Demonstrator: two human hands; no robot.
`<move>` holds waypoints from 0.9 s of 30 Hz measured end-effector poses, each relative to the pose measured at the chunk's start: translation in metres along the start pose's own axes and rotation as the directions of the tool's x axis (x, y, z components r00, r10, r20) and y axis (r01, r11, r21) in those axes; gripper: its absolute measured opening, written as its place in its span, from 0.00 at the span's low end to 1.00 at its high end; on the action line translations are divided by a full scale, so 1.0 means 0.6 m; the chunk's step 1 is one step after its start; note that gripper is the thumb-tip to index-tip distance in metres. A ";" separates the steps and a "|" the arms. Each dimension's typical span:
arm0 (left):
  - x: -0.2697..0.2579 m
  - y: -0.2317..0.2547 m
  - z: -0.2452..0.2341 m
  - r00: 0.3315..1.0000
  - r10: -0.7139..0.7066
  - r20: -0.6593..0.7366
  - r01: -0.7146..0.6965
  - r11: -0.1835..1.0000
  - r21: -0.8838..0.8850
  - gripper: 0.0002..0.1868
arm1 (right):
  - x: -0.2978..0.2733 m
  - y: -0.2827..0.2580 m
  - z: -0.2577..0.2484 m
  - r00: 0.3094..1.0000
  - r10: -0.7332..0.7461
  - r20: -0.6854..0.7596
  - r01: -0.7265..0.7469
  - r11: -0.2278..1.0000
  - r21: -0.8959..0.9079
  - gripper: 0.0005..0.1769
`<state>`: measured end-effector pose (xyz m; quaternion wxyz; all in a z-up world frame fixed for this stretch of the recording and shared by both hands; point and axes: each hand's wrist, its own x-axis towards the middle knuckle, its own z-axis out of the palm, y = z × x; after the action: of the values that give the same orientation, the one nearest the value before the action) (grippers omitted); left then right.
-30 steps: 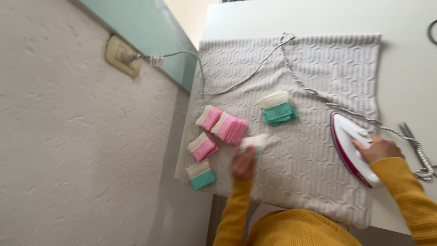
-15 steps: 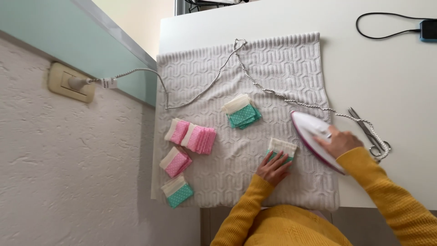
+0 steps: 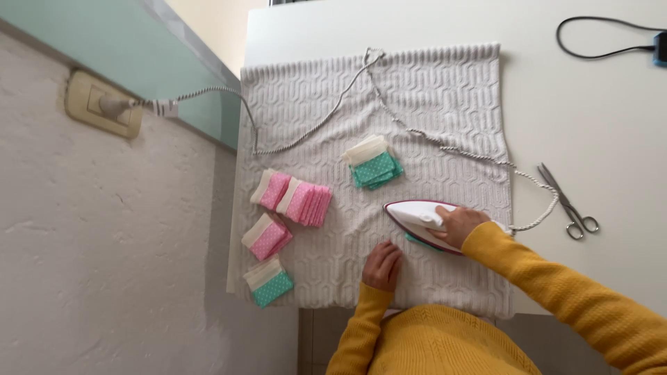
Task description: Ironing small decorative fabric squares on a tabletop.
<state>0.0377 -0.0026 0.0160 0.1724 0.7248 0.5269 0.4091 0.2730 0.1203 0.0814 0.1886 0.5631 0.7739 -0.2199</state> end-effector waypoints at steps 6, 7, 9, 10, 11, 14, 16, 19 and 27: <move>0.001 -0.002 0.010 0.995 -0.049 -0.081 0.049 0.999 0.000 0.08 | -0.027 0.084 0.021 0.997 0.061 0.055 -0.061 0.998 -0.002 0.35; 0.007 -0.003 0.013 0.995 -0.054 -0.083 0.054 0.999 0.000 0.08 | -0.032 0.097 0.018 0.997 0.058 0.058 -0.058 0.998 -0.005 0.35; 0.034 -0.011 0.023 0.993 -0.101 -0.062 0.102 0.995 0.020 0.12 | -0.037 0.125 0.009 0.980 0.190 0.058 -0.194 0.978 0.073 0.37; 0.046 -0.013 0.036 0.993 -0.102 -0.062 0.104 0.994 0.019 0.12 | -0.047 0.130 0.000 0.980 0.191 0.059 -0.195 0.978 0.071 0.37; 0.057 -0.014 0.051 0.991 -0.119 -0.053 0.120 0.992 0.022 0.14 | -0.057 0.136 -0.009 0.970 0.244 0.016 -0.244 0.965 0.091 0.37; 0.105 -0.016 0.083 0.986 -0.167 0.009 0.167 0.985 0.040 0.18 | -0.071 0.168 0.016 0.941 0.321 -0.104 -0.307 0.942 0.134 0.38; 0.131 -0.008 0.100 0.977 -0.203 0.059 0.200 0.978 0.050 0.20 | -0.082 0.186 0.037 0.921 0.346 -0.179 -0.323 0.935 0.148 0.38; 0.149 -0.003 0.119 0.930 -0.332 0.159 0.314 0.940 0.131 0.19 | -0.102 0.188 0.050 0.902 0.378 -0.207 -0.334 0.917 0.218 0.39; 0.184 -0.075 0.165 0.775 -0.301 0.556 0.433 0.894 -0.119 0.14 | -0.130 0.169 0.018 0.902 0.424 -0.074 -0.388 0.876 0.287 0.37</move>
<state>0.0984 0.1326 -0.0290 0.4724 0.6640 0.5384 0.2146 0.3935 0.0800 0.1013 0.1009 0.7469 0.6125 -0.2385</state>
